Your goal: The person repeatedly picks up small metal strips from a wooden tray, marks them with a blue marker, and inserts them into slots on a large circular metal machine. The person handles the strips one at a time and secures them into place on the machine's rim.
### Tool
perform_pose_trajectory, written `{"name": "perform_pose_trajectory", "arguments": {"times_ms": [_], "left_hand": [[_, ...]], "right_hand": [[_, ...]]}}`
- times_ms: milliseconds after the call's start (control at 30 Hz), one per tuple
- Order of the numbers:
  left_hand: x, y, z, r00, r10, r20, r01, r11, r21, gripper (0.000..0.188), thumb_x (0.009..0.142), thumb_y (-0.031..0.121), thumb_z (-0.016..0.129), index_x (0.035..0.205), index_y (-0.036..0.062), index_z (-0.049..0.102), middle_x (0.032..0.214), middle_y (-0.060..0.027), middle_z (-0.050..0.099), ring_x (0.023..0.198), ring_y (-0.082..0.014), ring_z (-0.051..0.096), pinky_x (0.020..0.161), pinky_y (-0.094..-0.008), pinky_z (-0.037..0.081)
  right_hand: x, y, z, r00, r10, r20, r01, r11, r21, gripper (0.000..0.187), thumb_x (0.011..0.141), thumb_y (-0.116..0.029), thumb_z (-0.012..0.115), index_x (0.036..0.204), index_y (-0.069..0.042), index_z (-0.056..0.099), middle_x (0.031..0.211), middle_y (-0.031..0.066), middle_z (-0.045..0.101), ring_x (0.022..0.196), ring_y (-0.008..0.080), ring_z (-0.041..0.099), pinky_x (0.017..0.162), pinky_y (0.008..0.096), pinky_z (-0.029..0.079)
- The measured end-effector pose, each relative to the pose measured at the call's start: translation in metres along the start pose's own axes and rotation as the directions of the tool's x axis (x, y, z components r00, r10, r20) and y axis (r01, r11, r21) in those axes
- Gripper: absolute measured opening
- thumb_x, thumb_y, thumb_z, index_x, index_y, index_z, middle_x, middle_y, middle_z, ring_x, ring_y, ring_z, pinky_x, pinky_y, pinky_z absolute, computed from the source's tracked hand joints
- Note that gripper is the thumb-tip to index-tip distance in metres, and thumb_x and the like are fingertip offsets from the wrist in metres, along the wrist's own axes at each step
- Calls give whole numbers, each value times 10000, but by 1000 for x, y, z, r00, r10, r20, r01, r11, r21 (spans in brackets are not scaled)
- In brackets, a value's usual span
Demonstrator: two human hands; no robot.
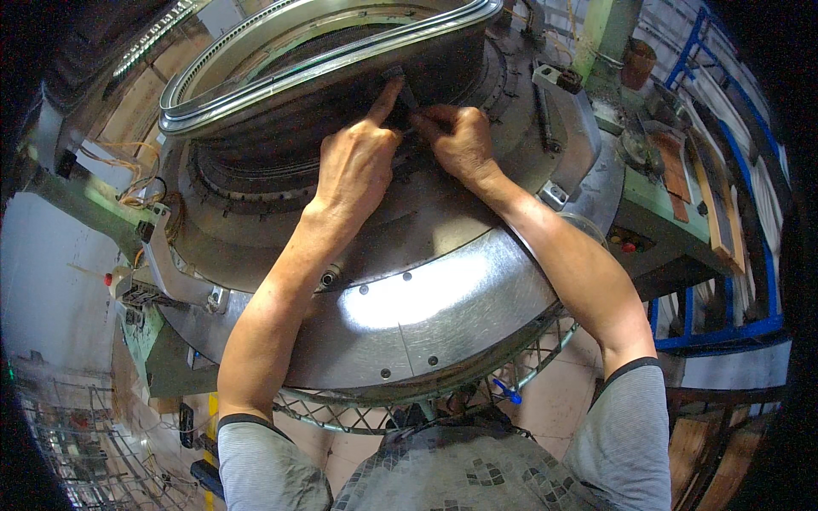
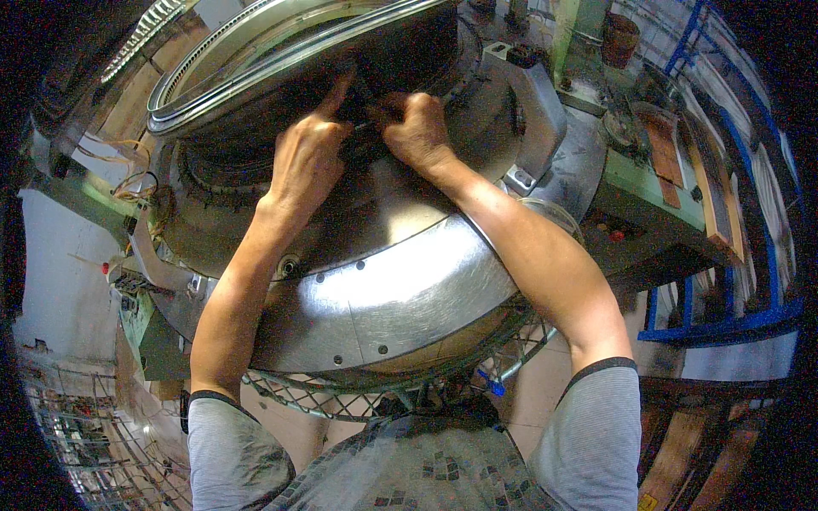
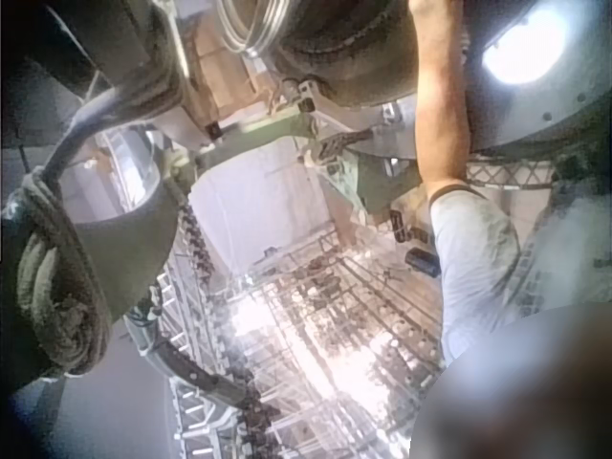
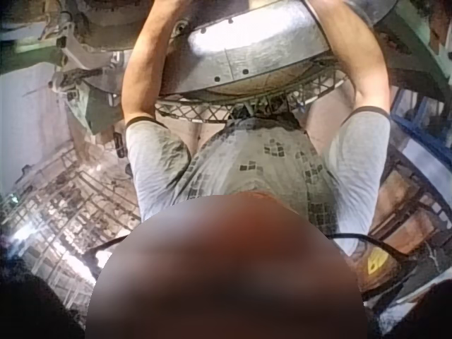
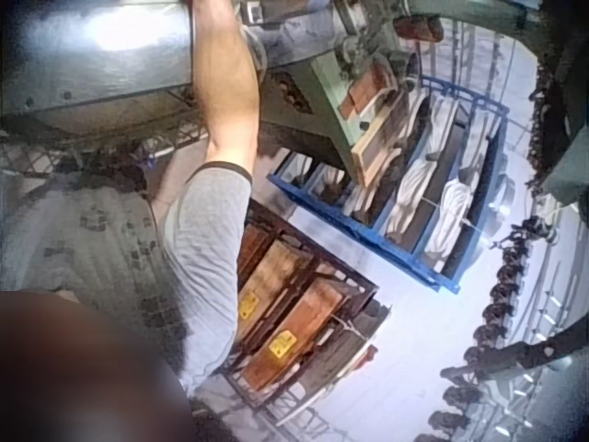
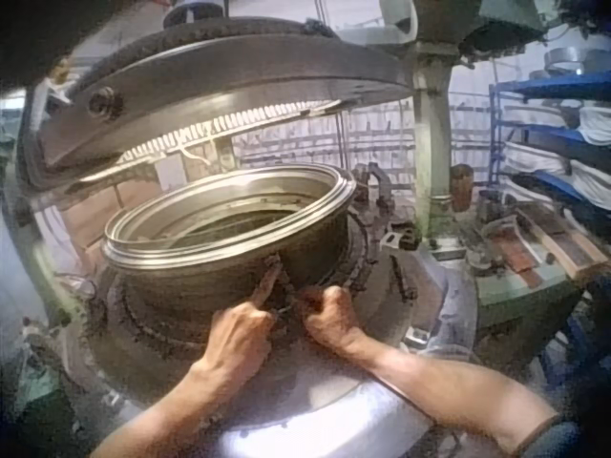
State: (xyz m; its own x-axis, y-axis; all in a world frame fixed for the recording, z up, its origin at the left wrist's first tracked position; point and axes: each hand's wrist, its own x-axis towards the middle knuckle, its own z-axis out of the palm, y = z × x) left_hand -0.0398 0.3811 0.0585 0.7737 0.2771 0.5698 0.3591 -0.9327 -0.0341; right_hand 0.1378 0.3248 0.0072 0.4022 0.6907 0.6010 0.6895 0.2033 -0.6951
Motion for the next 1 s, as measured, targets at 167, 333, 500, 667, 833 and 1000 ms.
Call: {"name": "perform_pose_trajectory", "arguments": {"times_ms": [167, 333, 500, 667, 833, 1000], "left_hand": [[2, 1, 0, 1000, 14, -12, -14, 1000, 14, 209, 688, -101, 601, 835, -42, 737, 1521, -202, 446, 835, -388, 725, 740, -427, 618], [2, -1, 2, 995, 64, -73, -62, 998, 22, 152, 716, -64, 598, 796, -40, 725, 1504, -204, 468, 787, -393, 731, 678, -426, 629], [2, -3, 4, 997, 54, -50, -53, 998, 23, 153, 720, -62, 598, 799, -38, 727, 1508, -198, 466, 789, -393, 732, 684, -427, 629], [3, -1, 0, 997, 54, -48, -54, 998, -13, 152, 705, -78, 599, 798, -49, 716, 1470, -225, 483, 815, -409, 724, 700, -433, 624], [11, 5, -7, 997, -28, 67, 22, 996, 91, 240, 699, -92, 604, 883, -18, 739, 1027, -273, 678, 792, -413, 716, 688, -458, 611], [13, -12, -25, 977, -13, 212, -35, 974, 225, 339, 796, -10, 602, 1104, 1, 744, 745, -234, 692, 738, -376, 730, 631, -442, 614]], "right_hand": [[0, -2, -1, 1000, 21, 2, -20, 1000, -17, 229, 879, -220, 763, 980, -15, 778, 885, 167, 764, 778, 151, 722, 712, 311, 543], [-1, -3, -2, 1000, 11, -4, -11, 999, -39, 233, 879, -227, 760, 979, -16, 778, 886, 169, 763, 777, 150, 725, 704, 314, 543], [0, -2, -1, 1000, 19, -3, -19, 1000, -19, 243, 878, -236, 760, 976, -14, 778, 885, 176, 760, 774, 160, 729, 704, 322, 545], [0, -1, 0, 1000, 13, -20, -14, 999, -33, 246, 879, -239, 757, 978, -15, 778, 881, 180, 757, 773, 177, 735, 706, 334, 547], [-1, -6, 0, 999, -3, -36, -1, 995, -96, 254, 871, -237, 755, 979, -8, 773, 880, 203, 742, 773, 241, 750, 705, 349, 552], [-3, -15, 0, 1000, -23, -3, 22, 987, -160, 268, 864, -242, 757, 985, -3, 769, 887, 215, 735, 784, 261, 750, 714, 357, 554]]}}
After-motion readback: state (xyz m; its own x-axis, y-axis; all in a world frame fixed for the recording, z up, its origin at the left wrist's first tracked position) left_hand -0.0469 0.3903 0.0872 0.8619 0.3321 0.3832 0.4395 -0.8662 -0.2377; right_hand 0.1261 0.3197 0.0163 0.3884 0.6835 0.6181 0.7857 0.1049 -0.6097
